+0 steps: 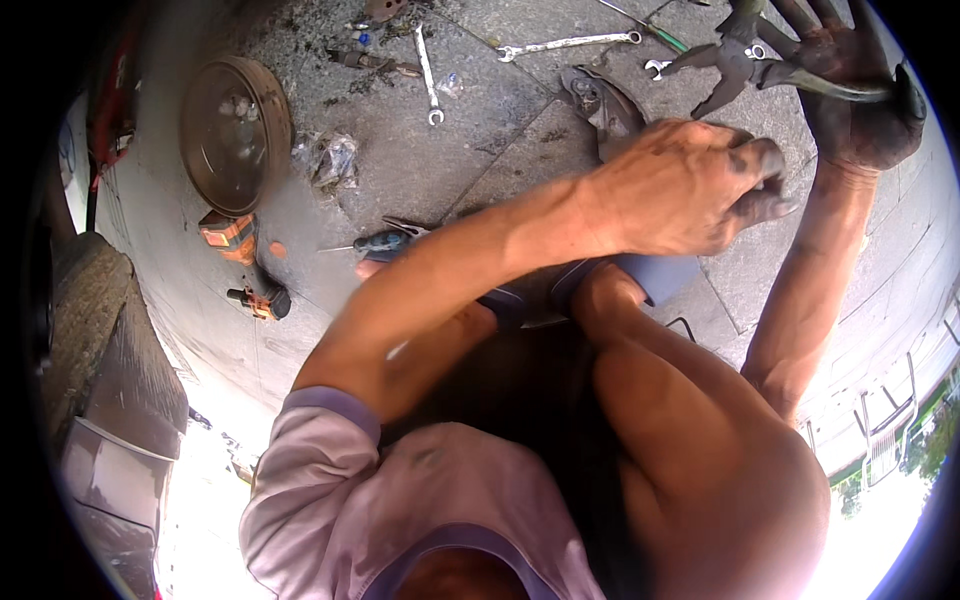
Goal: The person manipulates brake shoes and components on the ground using pliers and by hand.
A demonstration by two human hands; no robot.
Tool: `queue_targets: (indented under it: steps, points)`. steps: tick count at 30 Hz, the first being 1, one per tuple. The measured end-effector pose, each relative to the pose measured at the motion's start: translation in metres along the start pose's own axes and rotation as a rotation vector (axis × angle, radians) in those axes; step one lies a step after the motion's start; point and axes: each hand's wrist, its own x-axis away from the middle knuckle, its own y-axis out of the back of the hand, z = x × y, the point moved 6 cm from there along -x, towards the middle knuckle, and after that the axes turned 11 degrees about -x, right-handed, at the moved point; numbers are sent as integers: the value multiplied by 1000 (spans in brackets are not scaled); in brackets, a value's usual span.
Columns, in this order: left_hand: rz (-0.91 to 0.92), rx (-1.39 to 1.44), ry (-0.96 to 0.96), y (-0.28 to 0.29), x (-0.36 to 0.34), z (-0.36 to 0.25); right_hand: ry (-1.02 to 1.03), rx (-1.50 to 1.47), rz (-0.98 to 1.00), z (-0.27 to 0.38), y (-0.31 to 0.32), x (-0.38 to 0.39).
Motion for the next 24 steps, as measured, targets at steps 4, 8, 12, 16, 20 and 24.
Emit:
queue_targets:
  steps: [4,8,12,16,20,24]
  points:
    - [294,-597,-321,-28,17,40,125,31,-65,27,-4,13]
    - [651,-812,-251,-44,34,95,208,129,-122,28,-46,24]
    - [610,-842,-256,-42,41,101,203,178,-134,2,-73,22]
    - [559,-822,-276,-40,53,101,188,226,-126,-10,-96,20]
    - [528,-714,-183,-26,64,104,168,244,-118,-20,-106,17]
    - [350,-664,-36,-36,69,118,132,276,-111,-31,-126,18]
